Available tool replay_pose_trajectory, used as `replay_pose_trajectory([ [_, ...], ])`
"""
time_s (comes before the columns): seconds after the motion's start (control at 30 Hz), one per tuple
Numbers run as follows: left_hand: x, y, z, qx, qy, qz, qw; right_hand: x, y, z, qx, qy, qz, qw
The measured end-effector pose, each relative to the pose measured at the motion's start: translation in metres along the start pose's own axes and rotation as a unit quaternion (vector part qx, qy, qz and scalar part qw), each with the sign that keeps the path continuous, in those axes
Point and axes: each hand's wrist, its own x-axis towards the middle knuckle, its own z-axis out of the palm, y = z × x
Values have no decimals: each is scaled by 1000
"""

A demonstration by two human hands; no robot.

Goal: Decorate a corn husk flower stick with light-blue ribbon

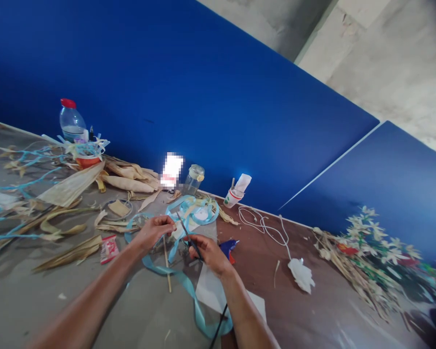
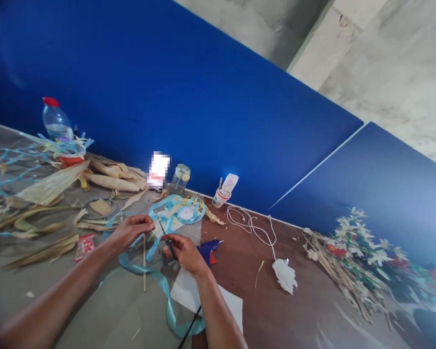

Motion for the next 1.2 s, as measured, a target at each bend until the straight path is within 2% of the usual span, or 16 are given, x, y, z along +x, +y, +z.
replay_pose_trajectory([
  [0.17, -1, 3, 2, 8, 15, -12, 1000, -2, -5, -5, 19, 90, -58, 994],
  [0.3, -2, 10, 4, 2, 78, -33, 996, -11, -11, -6, 21, 20, -29, 999],
  [0.43, -1, 9, 2, -11, 117, 2, 993, -16, -12, -2, 37, -24, -15, 999],
  [0.63, 0, 0, 2, -14, 68, 6, 998, -14, -11, 1, 17, -17, 12, 1000],
  [0.77, -1, 0, 3, -5, 37, 7, 999, -12, -11, 0, 19, -20, 7, 1000],
  [1.0, -5, 8, 7, 16, 6, 3, 1000, -9, -5, 1, 23, -14, 4, 1000],
  [1.2, -3, 4, 6, 13, -4, 15, 1000, -7, -1, 0, 28, -18, 2, 999],
])
